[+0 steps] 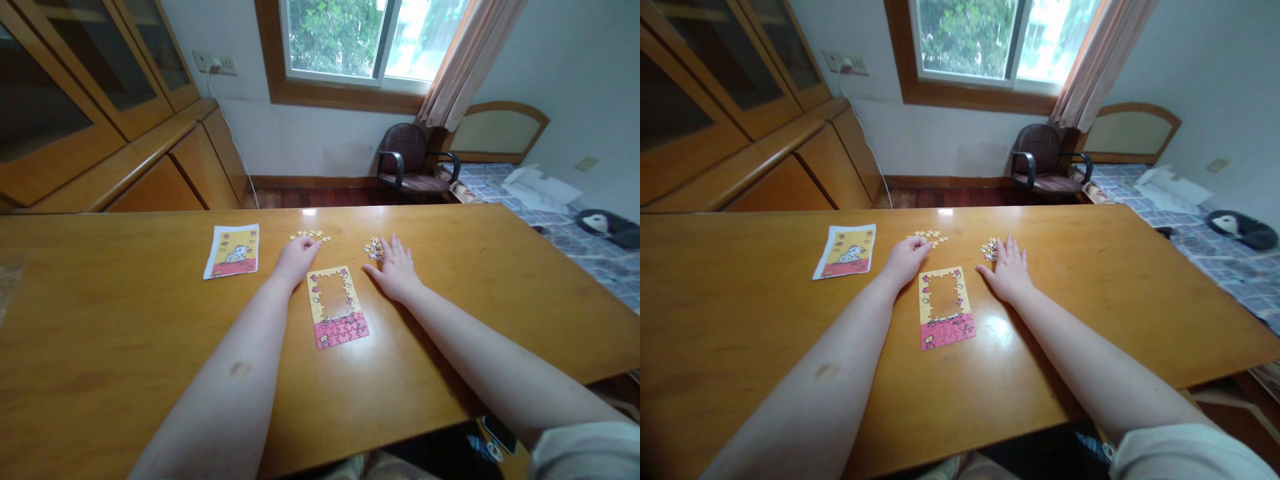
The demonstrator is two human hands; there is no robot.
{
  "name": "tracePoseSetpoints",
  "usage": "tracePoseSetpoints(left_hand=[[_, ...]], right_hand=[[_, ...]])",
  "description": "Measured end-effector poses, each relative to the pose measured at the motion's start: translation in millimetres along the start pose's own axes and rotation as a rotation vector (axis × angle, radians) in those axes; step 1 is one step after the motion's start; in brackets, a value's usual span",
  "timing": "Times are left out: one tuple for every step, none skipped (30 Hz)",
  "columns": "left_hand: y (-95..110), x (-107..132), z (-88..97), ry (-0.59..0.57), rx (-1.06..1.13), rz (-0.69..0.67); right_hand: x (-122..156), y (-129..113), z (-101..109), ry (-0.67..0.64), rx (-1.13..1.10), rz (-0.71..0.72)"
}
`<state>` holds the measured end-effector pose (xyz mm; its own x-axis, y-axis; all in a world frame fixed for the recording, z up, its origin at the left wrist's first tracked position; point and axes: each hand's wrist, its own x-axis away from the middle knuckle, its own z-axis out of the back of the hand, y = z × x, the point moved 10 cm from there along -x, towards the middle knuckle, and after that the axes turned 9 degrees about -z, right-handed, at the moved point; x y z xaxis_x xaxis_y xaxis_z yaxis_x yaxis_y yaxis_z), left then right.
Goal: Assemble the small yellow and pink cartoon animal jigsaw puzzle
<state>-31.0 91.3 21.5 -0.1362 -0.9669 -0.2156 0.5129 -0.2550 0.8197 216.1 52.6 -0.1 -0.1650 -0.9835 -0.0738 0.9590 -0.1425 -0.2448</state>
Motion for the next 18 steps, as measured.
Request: tracePoseSetpoints(left_hand=[[-0.7, -0.1, -0.1, 0.0, -0.003, 0.002], [-1.2, -0.3, -0.3, -0.002, -0.004, 0.003], [-1.5, -0.5, -0.7, -0.005, -0.005, 0.004], [-1.5, -0.7, -1.1, -0.007, -0.004, 0.005], [-1.2, -0.9, -1.3, -0.008, -0.002, 0.005], [-0.8, -1.0, -1.7, -0.011, 0.001, 0.006], [-0.4, -1.2, -1.8, -0.012, 0.003, 0.007], [0.0, -1.2, -1.8, -0.012, 0.005, 0.009], [0.3, -1.2, -1.8, -0.013, 0.005, 0.011], [0.4, -1.1, -1.7, -0.012, 0.004, 0.013], [0.5, -1.0, -1.4, -0.01, 0.0, 0.015], [0.5, -0.9, -1.1, -0.009, -0.003, 0.015], [0.5, -0.8, -1.1, -0.008, -0.004, 0.014], [0.6, -0.7, -1.2, -0.009, -0.003, 0.012], [0.7, -0.6, -1.4, -0.01, -0.002, 0.01], [1.0, -0.6, -1.4, -0.01, 0.0, 0.007], [1.4, -0.6, -1.5, -0.011, 0.0, 0.004], [1.7, -0.5, -1.6, -0.011, -0.001, 0.002]], right_hand=[[-4.5, -4.8, -0.5, -0.016, 0.028, 0.04], [-8.9, -10.3, -1.3, -0.037, 0.052, 0.088], [-12.9, -16.0, -2.8, -0.065, 0.072, 0.141], [-15.9, -21.8, -5.3, -0.1, 0.089, 0.195], [-17.8, -27.1, -8.1, -0.136, 0.105, 0.244], [-18.3, -31.6, -11.1, -0.17, 0.119, 0.282], [-17.4, -35.4, -14.0, -0.201, 0.131, 0.311], [-14.9, -38.7, -16.5, -0.226, 0.141, 0.329], [-11.0, -41.6, -18.1, -0.244, 0.145, 0.338], [-5.6, -44.3, -19.1, -0.258, 0.144, 0.338], [1.6, -47.8, -20.0, -0.274, 0.136, 0.344], [9.7, -51.3, -20.1, -0.286, 0.123, 0.347], [17.5, -53.6, -19.2, -0.291, 0.11, 0.336], [25.3, -55.1, -18.7, -0.301, 0.1, 0.322], [32.9, -56.0, -18.5, -0.319, 0.087, 0.31], [39.8, -56.6, -18.2, -0.341, 0.071, 0.302], [45.8, -56.8, -17.3, -0.36, 0.051, 0.301], [50.4, -56.6, -15.8, -0.378, 0.027, 0.303]])
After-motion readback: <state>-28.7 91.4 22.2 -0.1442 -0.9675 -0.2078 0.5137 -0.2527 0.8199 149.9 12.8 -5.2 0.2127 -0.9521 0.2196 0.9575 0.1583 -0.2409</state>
